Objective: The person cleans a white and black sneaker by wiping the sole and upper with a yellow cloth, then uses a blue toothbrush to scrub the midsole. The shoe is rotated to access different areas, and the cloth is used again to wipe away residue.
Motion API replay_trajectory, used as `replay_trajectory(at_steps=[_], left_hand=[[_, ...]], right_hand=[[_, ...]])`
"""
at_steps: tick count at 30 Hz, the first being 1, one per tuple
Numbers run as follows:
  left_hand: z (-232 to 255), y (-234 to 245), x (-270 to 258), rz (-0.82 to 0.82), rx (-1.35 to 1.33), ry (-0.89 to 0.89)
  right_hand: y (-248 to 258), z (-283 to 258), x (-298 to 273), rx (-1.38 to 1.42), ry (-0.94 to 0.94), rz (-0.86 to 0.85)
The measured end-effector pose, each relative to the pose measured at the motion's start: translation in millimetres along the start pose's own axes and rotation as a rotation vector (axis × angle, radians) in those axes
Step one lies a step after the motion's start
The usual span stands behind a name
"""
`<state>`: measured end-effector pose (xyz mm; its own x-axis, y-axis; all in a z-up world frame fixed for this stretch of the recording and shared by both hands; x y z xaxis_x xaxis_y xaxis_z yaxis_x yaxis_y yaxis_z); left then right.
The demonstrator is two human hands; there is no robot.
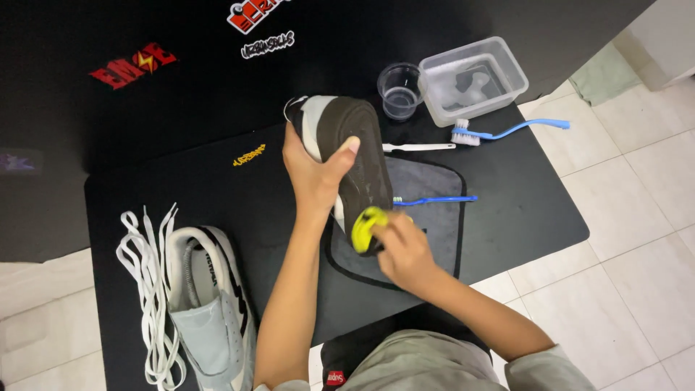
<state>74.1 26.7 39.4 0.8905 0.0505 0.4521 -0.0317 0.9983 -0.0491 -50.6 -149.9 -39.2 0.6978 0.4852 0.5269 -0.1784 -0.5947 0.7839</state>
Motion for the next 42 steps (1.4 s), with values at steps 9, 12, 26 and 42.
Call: replay_trajectory(at_steps=[9,12,26,42], left_hand=[[-4.1,0.9,0.5,-0.013,-0.062,-0.009],[1.4,1.0,2.2,-0.013,-0.071,-0.002],[-19.1,4.7,2.6,0.008,-0.178,0.038],[-33.5,1.8,-6.4,0.104,-0.089,0.148]], right_hand=[[24.0,39.9,-27.4,0.110,0.209,0.112],[32.2,32.4,7.3,0.048,0.059,-0.002],[23.7,-20.2,-10.9,0.092,0.227,-0.052],[34.2,-45.5,90.8,-0.498,0.414,0.313]])
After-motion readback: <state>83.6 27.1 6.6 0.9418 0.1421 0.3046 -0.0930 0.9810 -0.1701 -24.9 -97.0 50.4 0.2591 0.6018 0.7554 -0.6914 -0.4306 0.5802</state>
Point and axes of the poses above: each hand's wrist, its own x-axis towards the middle knuckle, its own y-axis out of the back of the hand, z = x × y, the point moved 9 cm from there along x, towards the middle knuckle, and after that the axes turned 15 degrees about -z, right-handed, at the moved point
